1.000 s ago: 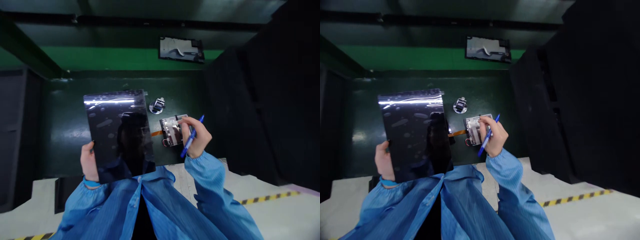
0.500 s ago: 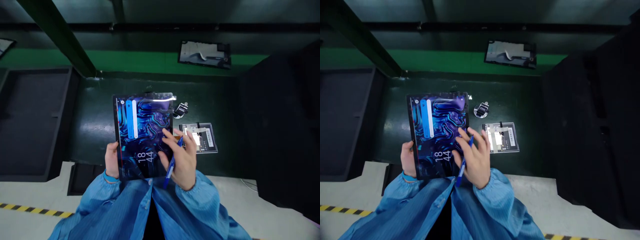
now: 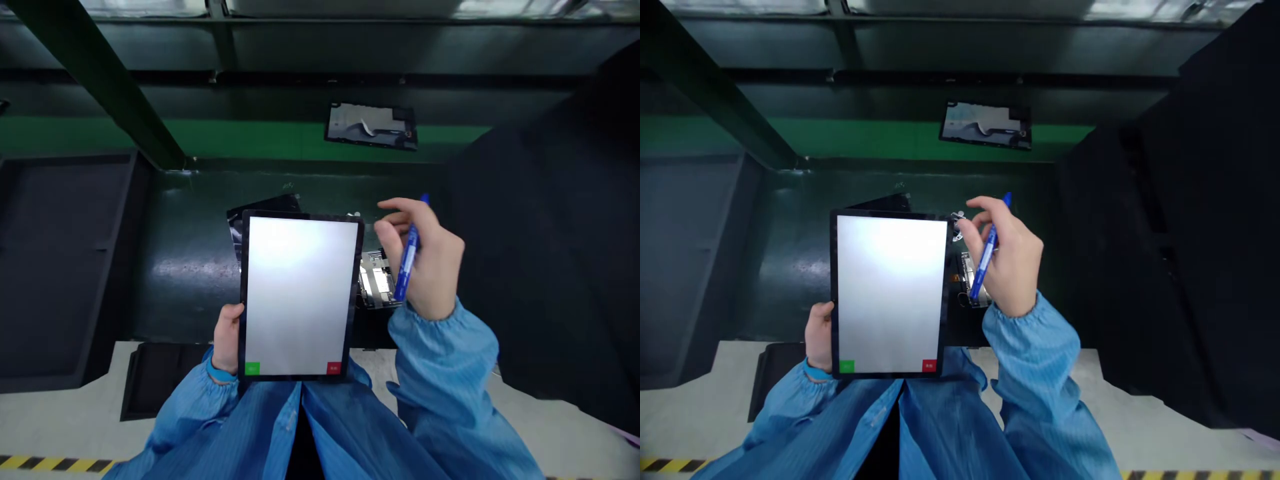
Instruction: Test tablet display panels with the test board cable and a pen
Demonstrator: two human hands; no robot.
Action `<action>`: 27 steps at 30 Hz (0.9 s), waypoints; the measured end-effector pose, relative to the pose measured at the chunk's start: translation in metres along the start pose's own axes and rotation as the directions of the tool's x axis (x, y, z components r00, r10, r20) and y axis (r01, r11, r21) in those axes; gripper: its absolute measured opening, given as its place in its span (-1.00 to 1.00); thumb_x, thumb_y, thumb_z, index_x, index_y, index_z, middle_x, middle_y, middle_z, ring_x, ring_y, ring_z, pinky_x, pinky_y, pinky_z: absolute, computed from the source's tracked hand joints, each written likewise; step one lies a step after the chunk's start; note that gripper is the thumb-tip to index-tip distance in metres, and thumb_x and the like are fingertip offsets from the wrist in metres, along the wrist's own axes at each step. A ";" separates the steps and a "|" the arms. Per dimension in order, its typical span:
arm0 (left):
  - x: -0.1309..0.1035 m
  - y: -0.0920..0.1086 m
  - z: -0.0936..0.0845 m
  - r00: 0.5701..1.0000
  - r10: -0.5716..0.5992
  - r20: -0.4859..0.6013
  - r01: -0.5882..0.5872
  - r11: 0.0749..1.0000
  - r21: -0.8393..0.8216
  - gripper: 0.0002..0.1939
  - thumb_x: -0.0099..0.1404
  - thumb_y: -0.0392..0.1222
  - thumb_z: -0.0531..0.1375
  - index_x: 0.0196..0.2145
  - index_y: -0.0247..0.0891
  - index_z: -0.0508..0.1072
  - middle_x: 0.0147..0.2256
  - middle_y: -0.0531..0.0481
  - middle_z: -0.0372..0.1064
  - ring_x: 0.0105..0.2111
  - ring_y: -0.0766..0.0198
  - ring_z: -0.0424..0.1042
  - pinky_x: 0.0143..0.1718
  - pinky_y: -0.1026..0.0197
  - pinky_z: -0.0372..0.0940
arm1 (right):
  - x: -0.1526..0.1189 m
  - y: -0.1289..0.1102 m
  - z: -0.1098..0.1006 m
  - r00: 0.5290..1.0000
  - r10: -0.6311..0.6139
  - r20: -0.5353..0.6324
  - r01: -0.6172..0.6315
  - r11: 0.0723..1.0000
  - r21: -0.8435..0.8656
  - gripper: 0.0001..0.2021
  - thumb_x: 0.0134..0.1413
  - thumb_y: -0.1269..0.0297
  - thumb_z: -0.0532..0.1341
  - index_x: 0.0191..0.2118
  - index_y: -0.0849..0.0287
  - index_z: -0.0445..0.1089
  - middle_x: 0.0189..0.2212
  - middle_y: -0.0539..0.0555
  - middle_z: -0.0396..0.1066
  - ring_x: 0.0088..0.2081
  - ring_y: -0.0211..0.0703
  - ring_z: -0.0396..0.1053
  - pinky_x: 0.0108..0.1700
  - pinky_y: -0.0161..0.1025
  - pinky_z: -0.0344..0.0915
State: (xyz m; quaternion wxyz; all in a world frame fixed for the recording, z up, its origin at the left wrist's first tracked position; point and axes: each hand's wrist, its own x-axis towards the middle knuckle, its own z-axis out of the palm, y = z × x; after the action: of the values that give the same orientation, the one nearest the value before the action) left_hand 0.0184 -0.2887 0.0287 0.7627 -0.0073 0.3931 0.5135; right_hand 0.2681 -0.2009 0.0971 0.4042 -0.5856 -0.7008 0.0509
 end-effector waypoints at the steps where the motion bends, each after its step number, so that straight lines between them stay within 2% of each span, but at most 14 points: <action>1: 0.000 0.000 -0.001 1.000 -0.015 0.019 0.015 1.000 0.020 -0.85 -0.12 -0.07 0.34 -0.57 -0.18 0.57 -0.59 -0.02 0.47 -0.16 -0.23 0.53 -0.13 -0.09 0.49 | 0.005 0.003 0.000 0.996 -0.030 0.087 0.034 0.999 -0.042 -0.80 0.31 0.12 0.17 -0.19 0.13 0.43 -0.45 0.02 0.45 -0.44 -0.18 0.42 -0.39 -0.26 0.30; 2: 0.000 0.000 -0.002 0.999 -0.026 0.032 0.024 0.999 0.041 -0.85 -0.11 -0.06 0.34 -0.58 -0.17 0.56 -0.59 -0.02 0.46 -0.15 -0.24 0.53 -0.12 -0.10 0.48 | 0.007 0.004 0.001 0.990 -0.051 0.134 0.064 0.993 -0.095 -0.77 0.33 0.12 0.15 -0.27 0.14 0.41 -0.48 0.02 0.43 -0.47 -0.19 0.40 -0.42 -0.27 0.25; 4: 0.000 -0.001 -0.004 0.997 -0.042 0.058 0.038 0.997 0.068 -0.83 -0.10 -0.03 0.33 -0.58 -0.18 0.56 -0.56 -0.03 0.49 -0.13 -0.24 0.52 -0.09 -0.10 0.47 | 0.006 0.000 0.001 0.984 -0.116 0.136 0.143 0.968 -0.207 -0.72 0.35 0.16 0.13 -0.39 0.16 0.36 -0.54 0.02 0.36 -0.51 -0.20 0.33 -0.48 -0.27 0.16; 6: 0.000 0.000 -0.006 0.996 -0.055 0.076 0.049 0.995 0.082 -0.78 -0.06 -0.02 0.33 -0.50 -0.21 0.59 -0.48 -0.05 0.53 -0.13 -0.22 0.53 -0.10 -0.07 0.47 | -0.002 -0.012 -0.003 0.965 -0.225 0.135 0.250 0.945 -0.210 -0.73 0.33 0.23 0.15 -0.43 0.17 0.34 -0.54 0.03 0.32 -0.50 -0.20 0.30 -0.49 -0.26 0.13; 8: -0.001 0.001 -0.008 0.995 -0.059 0.076 0.052 0.995 0.087 -0.74 0.01 -0.03 0.31 -0.38 -0.24 0.62 -0.37 -0.06 0.57 -0.14 -0.18 0.54 -0.10 -0.02 0.46 | -0.013 -0.025 -0.013 0.912 -0.365 0.190 0.379 0.925 -0.042 -0.77 0.28 0.27 0.22 -0.43 0.18 0.33 -0.53 0.02 0.32 -0.50 -0.22 0.29 -0.48 -0.27 0.16; 10: -0.002 0.002 -0.010 0.994 -0.060 0.095 0.052 0.995 0.082 -0.71 0.06 -0.05 0.30 -0.31 -0.27 0.63 -0.30 -0.06 0.59 -0.16 -0.13 0.55 -0.09 0.02 0.45 | -0.023 -0.037 -0.025 0.848 -0.483 0.219 0.445 0.873 0.199 -0.81 0.20 0.32 0.30 -0.42 0.18 0.33 -0.53 -0.01 0.32 -0.50 -0.26 0.29 -0.47 -0.28 0.21; 13: -0.004 0.003 -0.013 0.982 -0.082 0.169 0.068 0.994 0.085 -0.66 0.03 -0.01 0.33 -0.29 -0.30 0.64 -0.27 -0.09 0.59 -0.18 -0.12 0.56 -0.07 0.00 0.45 | -0.035 -0.046 -0.043 0.804 -0.562 0.196 0.449 0.789 0.420 -0.82 0.13 0.38 0.36 -0.40 0.16 0.33 -0.54 -0.03 0.33 -0.53 -0.28 0.26 -0.52 -0.28 0.22; 15: -0.005 0.002 -0.012 0.979 -0.076 0.190 0.062 0.995 0.080 -0.64 0.00 0.01 0.36 -0.30 -0.29 0.65 -0.33 -0.08 0.59 -0.18 -0.12 0.56 -0.04 -0.02 0.44 | -0.038 -0.049 -0.051 0.796 -0.569 0.206 0.420 0.765 0.489 -0.81 0.18 0.35 0.31 -0.43 0.16 0.32 -0.57 -0.04 0.31 -0.57 -0.30 0.21 -0.58 -0.29 0.18; 18: -0.006 0.001 -0.010 0.983 -0.033 0.182 0.022 0.998 0.062 -0.69 -0.03 0.01 0.36 -0.39 -0.26 0.64 -0.49 -0.03 0.54 -0.14 -0.14 0.54 0.00 -0.04 0.42 | -0.039 -0.052 -0.058 0.794 -0.561 0.236 0.392 0.768 0.506 -0.72 0.31 0.27 0.19 -0.47 0.16 0.30 -0.65 -0.05 0.28 -0.64 -0.33 0.16 -0.65 -0.30 0.16; 21: -0.008 0.000 -0.011 0.986 -0.030 0.164 0.019 0.997 0.069 -0.74 -0.05 -0.03 0.34 -0.45 -0.27 0.61 -0.52 -0.03 0.52 -0.10 -0.16 0.52 0.02 -0.04 0.40 | -0.042 -0.054 -0.061 0.786 -0.566 0.249 0.407 0.777 0.481 -0.73 0.26 0.32 0.22 -0.49 0.12 0.30 -0.69 -0.08 0.30 -0.71 -0.32 0.16 -0.72 -0.30 0.17; 24: -0.010 0.000 -0.014 0.997 0.003 0.078 -0.007 0.999 0.051 -0.78 0.01 -0.05 0.27 -0.45 -0.26 0.59 -0.46 -0.05 0.53 -0.04 -0.17 0.49 0.00 -0.03 0.40 | -0.052 -0.053 -0.063 0.845 -0.478 0.239 0.346 0.830 0.437 -0.77 0.12 0.41 0.23 -0.52 0.03 0.29 -0.72 -0.10 0.32 -0.77 -0.26 0.15 -0.78 -0.26 0.18; 27: -0.010 0.001 -0.015 0.998 0.064 0.028 -0.065 0.996 0.064 -0.81 -0.02 -0.08 0.30 -0.45 -0.22 0.57 -0.42 -0.05 0.54 0.00 -0.23 0.46 0.00 -0.03 0.40 | -0.063 -0.053 -0.063 0.918 -0.328 0.222 0.235 0.902 0.362 -0.79 -0.11 0.46 0.23 -0.57 0.00 0.24 -0.76 -0.12 0.25 -0.81 -0.21 0.10 -0.75 -0.17 0.29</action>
State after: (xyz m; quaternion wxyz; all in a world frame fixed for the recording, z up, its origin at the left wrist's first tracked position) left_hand 0.0072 -0.3020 0.0244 0.7505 0.0368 0.4000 0.5248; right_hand 0.2653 -0.2973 0.1362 0.3967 -0.3883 -0.8100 0.1891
